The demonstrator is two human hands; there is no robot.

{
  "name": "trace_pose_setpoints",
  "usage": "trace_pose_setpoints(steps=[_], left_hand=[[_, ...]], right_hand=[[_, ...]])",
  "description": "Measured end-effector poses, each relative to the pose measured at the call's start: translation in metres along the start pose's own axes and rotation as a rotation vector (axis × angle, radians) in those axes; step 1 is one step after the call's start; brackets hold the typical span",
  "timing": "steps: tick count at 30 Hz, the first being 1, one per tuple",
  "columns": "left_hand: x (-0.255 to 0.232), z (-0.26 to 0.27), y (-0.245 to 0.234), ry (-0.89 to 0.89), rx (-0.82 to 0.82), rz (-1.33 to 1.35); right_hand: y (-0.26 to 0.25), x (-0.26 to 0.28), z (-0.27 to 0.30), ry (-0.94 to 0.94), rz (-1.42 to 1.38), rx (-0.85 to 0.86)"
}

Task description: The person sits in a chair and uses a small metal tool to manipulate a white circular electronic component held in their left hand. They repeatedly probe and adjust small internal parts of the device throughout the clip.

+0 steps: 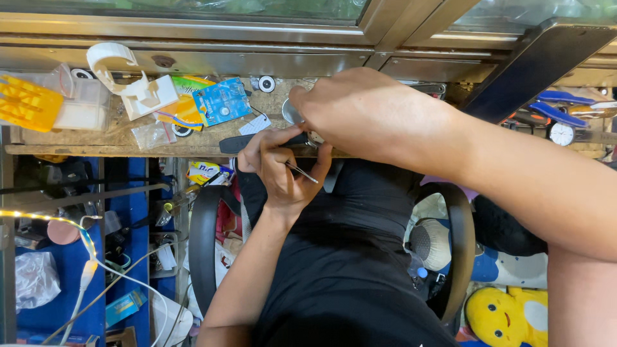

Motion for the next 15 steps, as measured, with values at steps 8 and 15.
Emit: trace_pose_setpoints(steps=[8, 15], left_hand=[[0.001, 0.002, 0.0, -0.036, -0.004, -0.063], [-0.009, -0.004, -0.003, -0.021, -0.007, -0.201]], right_hand=[[0.009, -0.005, -0.009, 0.106, -0.048, 0.085], [-0.009, -0.001, 0.02, 0.179, -0.38, 0.039]])
Point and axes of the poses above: each hand's wrist, its own z-axis away from the middle knuckle, its own y-axis out of the palm, x = y × z, the point moved 4 cm from there along -z, towards the middle knuckle, and after that the axes turned 2 degrees about y, right-handed, at the moved point
